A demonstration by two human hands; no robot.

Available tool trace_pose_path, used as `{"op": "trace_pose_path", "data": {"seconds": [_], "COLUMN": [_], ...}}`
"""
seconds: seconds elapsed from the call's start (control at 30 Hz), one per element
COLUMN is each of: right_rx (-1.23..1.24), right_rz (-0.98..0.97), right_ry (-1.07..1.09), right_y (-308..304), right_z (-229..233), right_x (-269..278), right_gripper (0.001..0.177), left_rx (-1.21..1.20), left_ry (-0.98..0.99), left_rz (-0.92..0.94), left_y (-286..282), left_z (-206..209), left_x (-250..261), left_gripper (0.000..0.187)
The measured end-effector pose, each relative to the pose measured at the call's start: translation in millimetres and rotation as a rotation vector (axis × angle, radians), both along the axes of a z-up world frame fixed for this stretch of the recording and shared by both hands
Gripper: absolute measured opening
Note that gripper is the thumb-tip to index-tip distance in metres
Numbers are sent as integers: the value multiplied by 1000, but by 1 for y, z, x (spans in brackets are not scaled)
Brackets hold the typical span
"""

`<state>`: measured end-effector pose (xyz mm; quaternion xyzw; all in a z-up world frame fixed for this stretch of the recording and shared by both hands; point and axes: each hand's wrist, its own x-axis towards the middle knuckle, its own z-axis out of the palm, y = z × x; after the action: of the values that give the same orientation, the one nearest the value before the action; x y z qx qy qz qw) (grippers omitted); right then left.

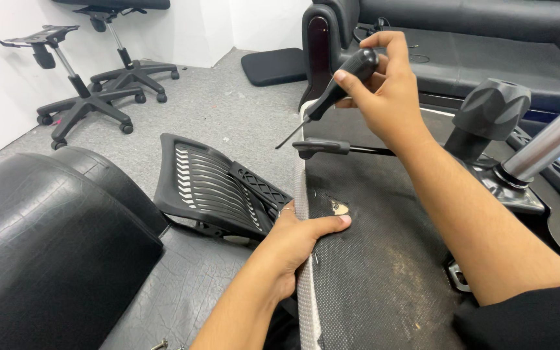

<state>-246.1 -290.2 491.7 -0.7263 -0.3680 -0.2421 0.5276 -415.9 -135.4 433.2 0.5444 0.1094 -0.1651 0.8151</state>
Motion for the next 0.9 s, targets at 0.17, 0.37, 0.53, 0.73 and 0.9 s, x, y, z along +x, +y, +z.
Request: {"op": "trace_pose_path", "data": {"seconds": [0.17,0.37,0.53,0.73,0.9], "right_rx": [255,39,163,493,416], "right_rz": [61,-251,-254,-254,-293], "right_ry": [-131,-477,-417,-190,119], "right_y": [-11,-68,-121,-162,-171], "right_z": [10,22,22,27,50], "right_x": [-20,-53,-83,-104,-96], "right_gripper": [45,30,34,33,33], "left_rx": [-92,-66,-42,25,9], "left_ry": [-43,52,39,77,44], "left_rz": [28,9,41,76,84], "left_y": [8,34,49,67,68], "left_z": [-15,-22,-25,-27,-28], "left_x": [9,21,19,10,2], "left_gripper": [52,52,57,62,67]}}
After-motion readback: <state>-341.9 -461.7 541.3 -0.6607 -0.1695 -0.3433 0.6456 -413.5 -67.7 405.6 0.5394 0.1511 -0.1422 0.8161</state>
